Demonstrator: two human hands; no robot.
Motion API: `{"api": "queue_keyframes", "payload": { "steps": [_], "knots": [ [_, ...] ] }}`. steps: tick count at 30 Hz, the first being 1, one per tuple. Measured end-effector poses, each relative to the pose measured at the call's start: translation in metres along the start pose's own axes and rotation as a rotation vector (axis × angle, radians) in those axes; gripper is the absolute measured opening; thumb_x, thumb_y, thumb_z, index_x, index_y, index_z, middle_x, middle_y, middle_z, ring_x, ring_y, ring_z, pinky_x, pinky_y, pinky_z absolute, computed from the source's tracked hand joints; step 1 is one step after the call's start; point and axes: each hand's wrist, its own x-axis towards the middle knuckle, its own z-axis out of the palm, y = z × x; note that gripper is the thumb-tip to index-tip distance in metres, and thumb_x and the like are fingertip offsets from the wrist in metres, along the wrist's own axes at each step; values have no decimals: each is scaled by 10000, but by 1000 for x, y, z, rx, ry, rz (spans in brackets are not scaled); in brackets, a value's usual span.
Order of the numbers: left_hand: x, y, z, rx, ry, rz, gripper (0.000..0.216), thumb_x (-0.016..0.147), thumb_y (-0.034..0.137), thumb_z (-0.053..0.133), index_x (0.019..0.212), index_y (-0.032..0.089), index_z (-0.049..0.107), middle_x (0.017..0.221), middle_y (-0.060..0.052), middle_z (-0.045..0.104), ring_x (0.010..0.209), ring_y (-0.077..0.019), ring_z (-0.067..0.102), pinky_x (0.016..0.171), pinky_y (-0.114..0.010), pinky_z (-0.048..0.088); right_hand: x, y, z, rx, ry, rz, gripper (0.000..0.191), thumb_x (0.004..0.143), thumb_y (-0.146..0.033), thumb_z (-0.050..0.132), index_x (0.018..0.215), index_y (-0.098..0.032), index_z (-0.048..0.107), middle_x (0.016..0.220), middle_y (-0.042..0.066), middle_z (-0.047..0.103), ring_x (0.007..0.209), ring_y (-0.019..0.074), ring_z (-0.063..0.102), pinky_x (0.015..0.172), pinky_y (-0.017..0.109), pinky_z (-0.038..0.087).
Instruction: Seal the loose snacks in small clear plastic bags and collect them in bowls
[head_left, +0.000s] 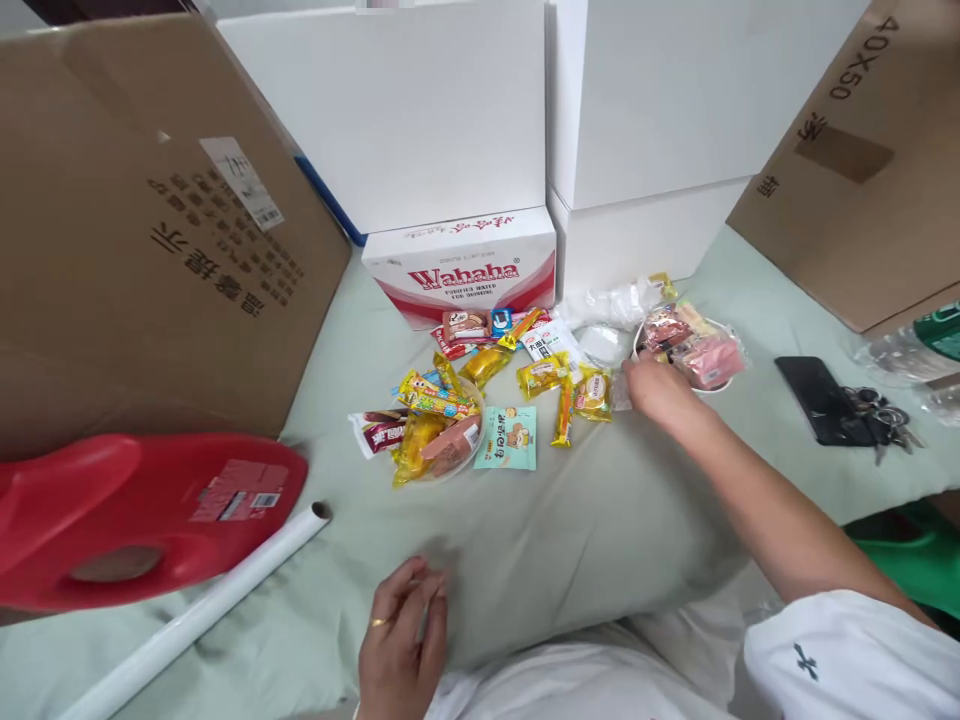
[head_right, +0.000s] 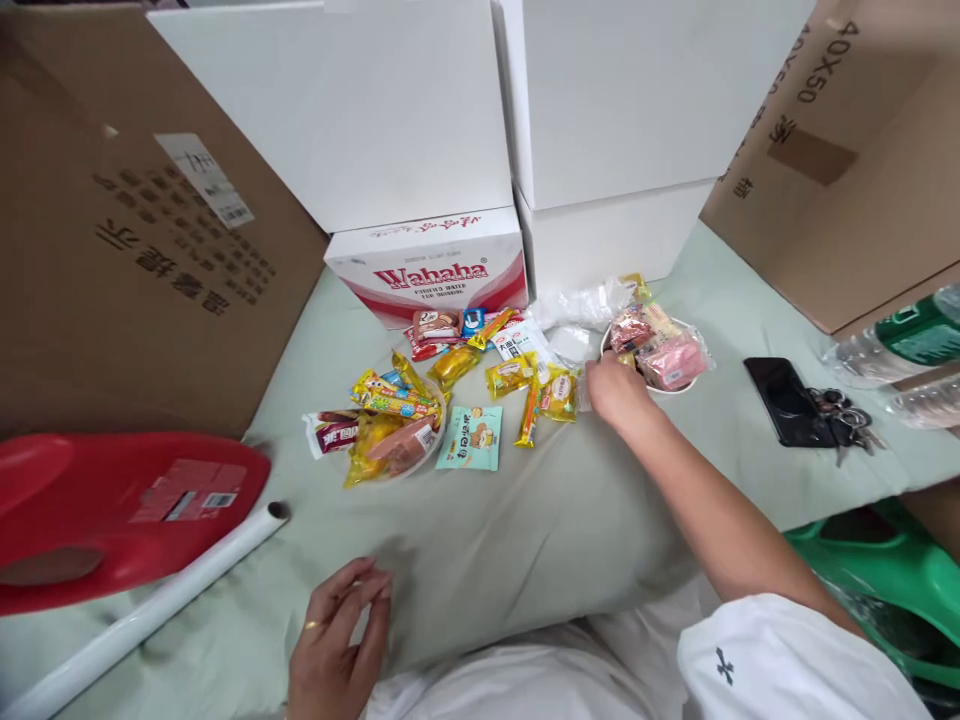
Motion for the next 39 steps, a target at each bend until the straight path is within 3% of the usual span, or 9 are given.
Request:
{"api": "queue_keyframes", "payload": {
  "steps": [3,9,13,17,21,26,30,36,39],
  "knots": [
    [-10,0,-4,-67,15,-53,154,957,113,561,1026,199,668,1117,-96,632,1008,-182,679,823,-272,587,-13,8,16,26,51,28,241,894,-89,519,908,-101,759,1103,208,673,835,258,686,710,333,486],
    [8,21,8,-528,-118,-355,152,982,250,571,979,222,721,1010,-74,667,915,-181,680,751,-277,567,-110,8,40,634,552,-121,228,989,-280,564,1072,-215,766,1252,109,658,896,194,684,780,318,551],
    [53,52,43,-1101,-420,-785,435,939,584,598,1095,184,668,898,-54,647,654,-132,583,488,-224,437,-152,-39,50,857,425,-415,239,998,-190,567,1104,-279,763,1022,49,710,910,165,696,782,275,559],
    [84,72,79,-1335,-579,-782,521,698,584,854,927,148,686,818,-28,651,668,-106,548,556,-205,423,-162,-70,58,839,410,-525,236,992,-167,586,1099,-285,760,961,45,727,876,169,690,750,277,565],
    [82,68,91,-1355,-505,-942,501,616,550,905,778,151,650,603,50,550,520,-56,436,483,-183,327,-169,-66,60,859,501,-455,245,984,-128,584,1109,-268,741,985,54,724,901,173,688,787,293,568],
    [76,47,78,-1451,-280,-1168,519,575,483,942,809,169,601,681,65,578,535,-35,481,465,-148,332,-183,-49,68,974,525,-335,238,971,-131,594,1090,-273,742,990,41,706,876,162,691,763,280,557],
    [78,40,62,-1471,-293,-1196,522,627,509,911,838,179,567,757,34,645,565,-48,549,458,-139,356,-190,-49,75,989,512,-278,203,957,-170,619,1055,-283,757,973,45,695,852,174,685,728,296,557],
    [68,64,56,-1345,-909,-1102,671,767,777,659,994,147,621,927,-103,716,592,-139,654,432,-204,381,-198,-70,73,915,558,-197,201,957,-232,596,1026,-306,769,930,62,707,819,210,673,701,356,575],
    [62,76,60,-1092,-640,-918,642,748,618,773,1187,196,570,1101,-111,662,827,-201,676,586,-282,508,-201,-76,70,967,549,-186,194,959,-243,594,1009,-301,773,929,66,709,811,207,674,695,351,570]
  ]
}}
